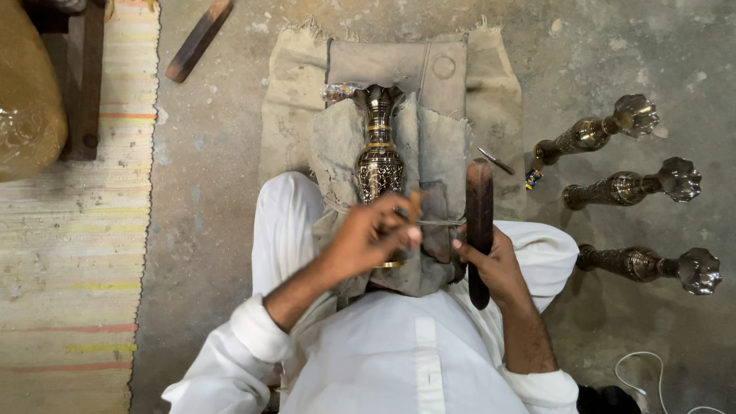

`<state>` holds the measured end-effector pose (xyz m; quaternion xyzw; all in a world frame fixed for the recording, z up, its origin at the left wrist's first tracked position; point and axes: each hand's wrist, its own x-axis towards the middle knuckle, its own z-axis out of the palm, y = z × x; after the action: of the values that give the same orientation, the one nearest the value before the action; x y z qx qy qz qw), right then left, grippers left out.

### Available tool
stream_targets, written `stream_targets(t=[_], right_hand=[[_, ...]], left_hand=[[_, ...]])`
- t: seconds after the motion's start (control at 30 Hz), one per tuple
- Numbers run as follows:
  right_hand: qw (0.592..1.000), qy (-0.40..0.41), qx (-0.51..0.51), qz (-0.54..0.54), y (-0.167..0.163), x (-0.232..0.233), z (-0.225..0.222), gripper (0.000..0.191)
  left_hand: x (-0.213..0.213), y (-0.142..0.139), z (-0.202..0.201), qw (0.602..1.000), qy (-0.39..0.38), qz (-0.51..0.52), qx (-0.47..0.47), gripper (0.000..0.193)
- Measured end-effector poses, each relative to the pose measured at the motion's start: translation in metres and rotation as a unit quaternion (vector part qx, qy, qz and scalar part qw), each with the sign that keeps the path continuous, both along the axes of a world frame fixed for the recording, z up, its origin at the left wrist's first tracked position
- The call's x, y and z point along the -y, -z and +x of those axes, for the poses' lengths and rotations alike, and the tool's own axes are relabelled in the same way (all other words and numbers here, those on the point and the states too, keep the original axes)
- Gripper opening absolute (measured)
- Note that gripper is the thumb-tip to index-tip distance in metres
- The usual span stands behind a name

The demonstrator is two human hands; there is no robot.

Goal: The person sits on the floor with an ornate brass vase clamped in a cloth-wrapped holder and engraves decorative patterns into its surface. They hold a small chisel against the metal with one hand and strike it with a wooden mallet in the other, repositioning the punch repeatedly to work pattern details along the vase body.

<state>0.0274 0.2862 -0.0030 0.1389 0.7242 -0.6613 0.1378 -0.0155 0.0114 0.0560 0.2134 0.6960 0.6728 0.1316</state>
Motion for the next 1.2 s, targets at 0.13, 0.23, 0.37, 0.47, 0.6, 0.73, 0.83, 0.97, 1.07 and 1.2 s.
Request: stream_targets(t=[0.13, 0.23, 0.37, 0.47, 0.6, 0.73, 0.83, 0.97, 1.07, 1.2], right_hand=[[1.0, 0.01, 0.0, -0.015, 0.0, -0.003, 0.005, 0.026], [1.0, 0.01, 0.003, -0.021, -0.002, -0.002, 0.007, 0.027], [1.0, 0.014, 0.005, -0.022, -0.008, -0.001, 0.011, 0.031], [1.0, 0.012, -0.005, 0.006, -0.014, -0.003, 0.014, 0.035], [0.999, -0.005, -0.024, 0.036, -0.017, -0.004, 0.017, 0.038], [0.989, -0.045, -0.122, 0.068, -0.02, 0.002, 0.016, 0.038], [0.982, -0.044, -0.093, 0.161, -0.028, 0.008, 0.014, 0.038], [0.957, -0.04, -0.066, 0.281, -0.045, 0.017, 0.016, 0.04], [0.95, 0.032, -0.132, 0.281, -0.053, 0.024, 0.019, 0.04], [0.863, 0.047, -0.269, 0.425, -0.059, 0.024, 0.019, 0.043]], left_hand=[[0.028, -0.012, -0.044, 0.994, -0.051, -0.081, -0.056, 0.024], [0.035, -0.025, -0.069, 0.966, -0.014, -0.241, -0.091, 0.035], [0.027, -0.042, -0.091, 0.958, 0.108, -0.163, -0.209, 0.032], [0.022, -0.05, -0.101, 0.939, 0.183, -0.208, -0.205, 0.032], [0.017, -0.052, -0.107, 0.92, 0.211, -0.233, -0.236, 0.038], [0.016, -0.051, -0.107, 0.915, 0.214, -0.236, -0.248, 0.041], [0.017, -0.05, -0.108, 0.908, 0.222, -0.25, -0.251, 0.041], [0.018, -0.047, -0.11, 0.908, 0.229, -0.239, -0.258, 0.037], [0.018, -0.045, -0.11, 0.904, 0.233, -0.234, -0.271, 0.034], [0.017, -0.042, -0.107, 0.905, 0.224, -0.242, -0.267, 0.034]])
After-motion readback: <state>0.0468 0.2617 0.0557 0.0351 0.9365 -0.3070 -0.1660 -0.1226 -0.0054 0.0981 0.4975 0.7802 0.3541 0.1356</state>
